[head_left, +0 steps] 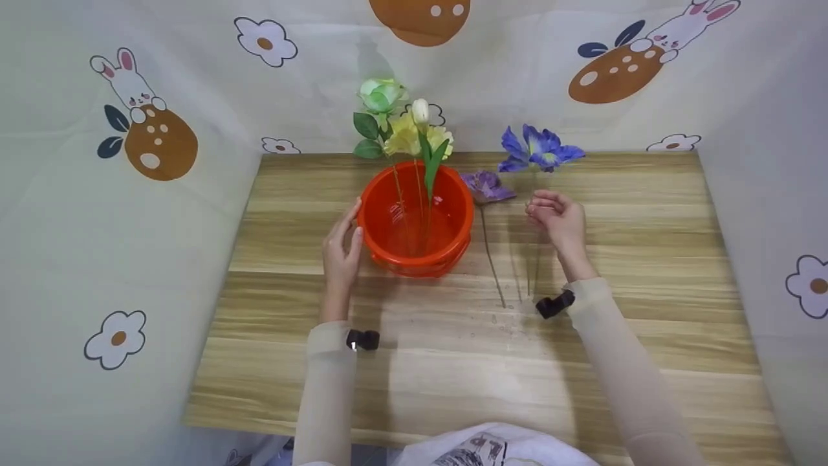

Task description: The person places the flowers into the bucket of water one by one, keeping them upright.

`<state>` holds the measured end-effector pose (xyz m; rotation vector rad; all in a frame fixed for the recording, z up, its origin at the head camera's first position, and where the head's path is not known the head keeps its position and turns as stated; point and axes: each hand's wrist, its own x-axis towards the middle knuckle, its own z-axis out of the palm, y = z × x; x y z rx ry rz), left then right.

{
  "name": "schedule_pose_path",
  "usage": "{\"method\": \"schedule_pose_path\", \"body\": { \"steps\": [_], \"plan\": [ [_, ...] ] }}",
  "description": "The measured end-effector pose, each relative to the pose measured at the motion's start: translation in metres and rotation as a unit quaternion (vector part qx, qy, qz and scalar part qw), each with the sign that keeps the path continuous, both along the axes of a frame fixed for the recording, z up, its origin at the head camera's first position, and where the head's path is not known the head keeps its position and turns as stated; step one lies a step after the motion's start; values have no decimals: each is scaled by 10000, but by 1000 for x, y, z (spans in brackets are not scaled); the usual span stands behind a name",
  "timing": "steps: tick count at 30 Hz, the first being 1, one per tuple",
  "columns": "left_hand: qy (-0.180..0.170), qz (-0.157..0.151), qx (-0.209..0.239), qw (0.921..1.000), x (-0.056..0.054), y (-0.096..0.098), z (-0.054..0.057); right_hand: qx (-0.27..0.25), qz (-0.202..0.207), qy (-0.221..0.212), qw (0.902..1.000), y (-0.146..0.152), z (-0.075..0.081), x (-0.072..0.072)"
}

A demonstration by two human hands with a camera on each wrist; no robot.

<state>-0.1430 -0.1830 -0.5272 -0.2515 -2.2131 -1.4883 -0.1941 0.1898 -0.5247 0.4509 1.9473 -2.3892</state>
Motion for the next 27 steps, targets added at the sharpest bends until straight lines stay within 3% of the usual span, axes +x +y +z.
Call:
{"method": "schedule_pose_path", "body": {
  "steps": [7,27],
  "plan": [
    [11,11,31,10000,-1,1,-1,156,15,203,9997,-3,10,1],
    [-2,-15,-33,10000,-1,-1,0,-1,-13,753,9972,-14,35,-1]
  ]
}}
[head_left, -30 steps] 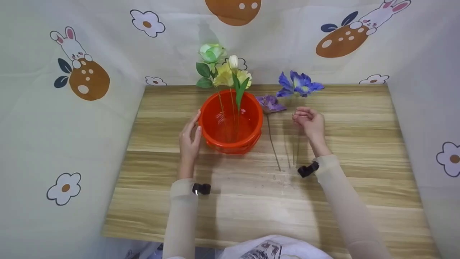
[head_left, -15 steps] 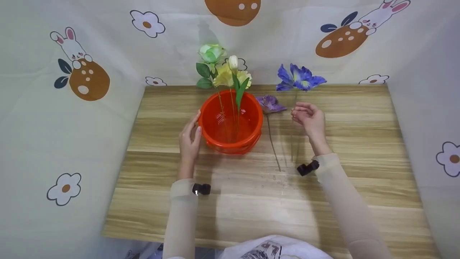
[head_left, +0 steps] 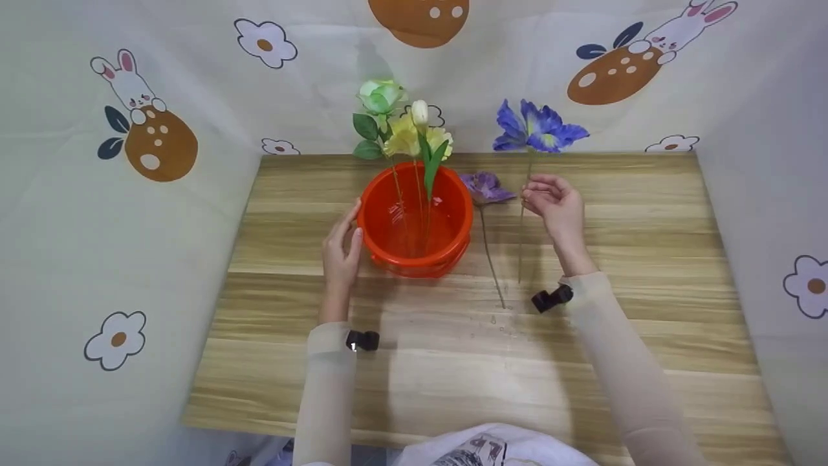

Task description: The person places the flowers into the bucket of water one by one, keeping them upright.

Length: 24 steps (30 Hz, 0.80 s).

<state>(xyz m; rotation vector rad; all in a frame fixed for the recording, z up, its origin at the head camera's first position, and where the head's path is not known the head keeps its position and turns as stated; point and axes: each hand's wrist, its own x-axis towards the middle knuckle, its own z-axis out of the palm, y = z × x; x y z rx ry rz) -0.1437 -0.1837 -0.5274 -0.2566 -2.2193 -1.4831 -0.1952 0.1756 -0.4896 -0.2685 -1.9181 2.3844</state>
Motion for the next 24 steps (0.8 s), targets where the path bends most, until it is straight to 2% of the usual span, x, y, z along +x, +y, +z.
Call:
{"method": "schedule_pose_path", "body": {
  "steps": [12,24],
  "plan": [
    [-14,-7,49,10000,0,0,-2,40,4,226,9997,-10,18,0],
    [-30,-59,114,9999,0,-1,-3,-50,46,684,9976,-25,38,-4]
  ]
}}
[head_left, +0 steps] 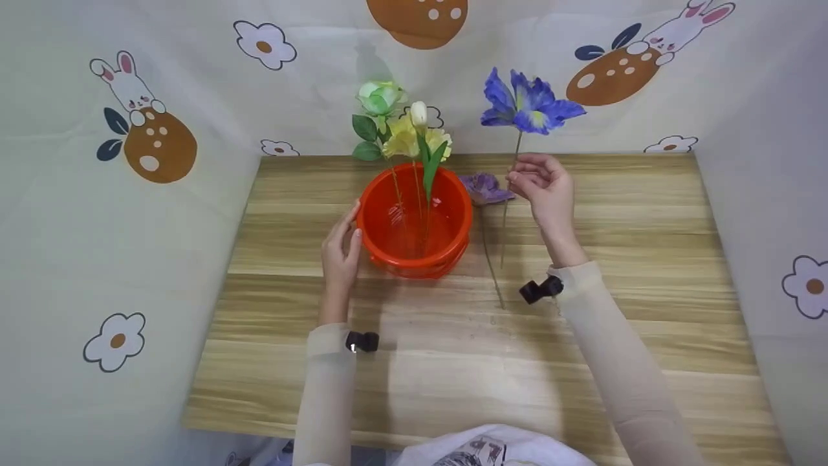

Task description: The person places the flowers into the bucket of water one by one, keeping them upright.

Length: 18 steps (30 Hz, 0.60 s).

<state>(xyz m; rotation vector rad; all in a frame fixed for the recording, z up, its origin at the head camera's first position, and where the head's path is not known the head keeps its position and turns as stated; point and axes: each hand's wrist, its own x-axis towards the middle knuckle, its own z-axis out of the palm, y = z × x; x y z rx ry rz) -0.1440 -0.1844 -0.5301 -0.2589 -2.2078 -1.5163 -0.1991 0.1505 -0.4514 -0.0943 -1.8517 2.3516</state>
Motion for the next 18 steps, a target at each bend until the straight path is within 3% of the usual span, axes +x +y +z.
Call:
{"method": "schedule_pose_path", "body": {
  "steps": [18],
  "plan": [
    [38,5,-67,10000,1,0,2,-57,68,529,9986,-17,27,-7]
  ]
}}
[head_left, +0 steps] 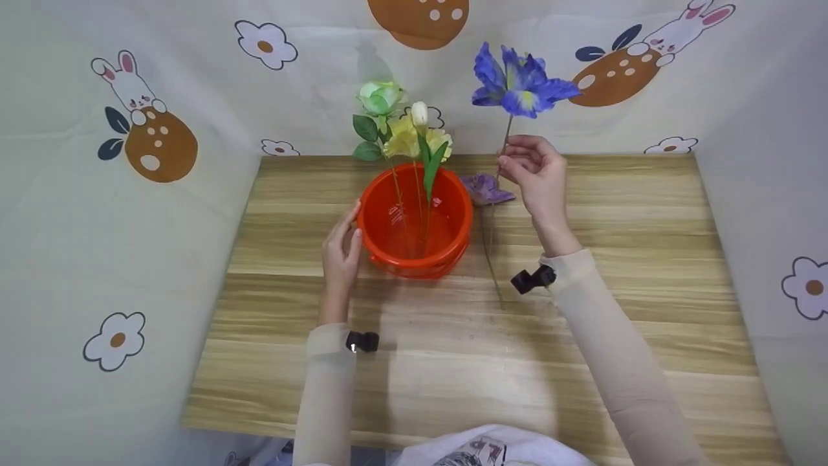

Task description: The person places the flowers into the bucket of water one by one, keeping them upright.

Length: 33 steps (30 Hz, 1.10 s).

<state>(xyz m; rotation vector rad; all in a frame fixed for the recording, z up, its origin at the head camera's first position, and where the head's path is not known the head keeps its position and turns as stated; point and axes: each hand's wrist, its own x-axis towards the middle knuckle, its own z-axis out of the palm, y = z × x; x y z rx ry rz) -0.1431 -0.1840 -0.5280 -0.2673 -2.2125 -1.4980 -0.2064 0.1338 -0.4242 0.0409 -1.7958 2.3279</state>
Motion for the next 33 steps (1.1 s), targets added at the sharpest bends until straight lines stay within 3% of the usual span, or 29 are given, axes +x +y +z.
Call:
{"method": "schedule_pose_path", "body": {
  "steps": [9,33],
  "plan": [
    [-36,74,-36,10000,0,1,0,-77,41,279,9996,-10,8,-4],
    [-229,102,5,9997,1,1,1,-93,176,440,9988,-34,27,-11]
  ]
}}
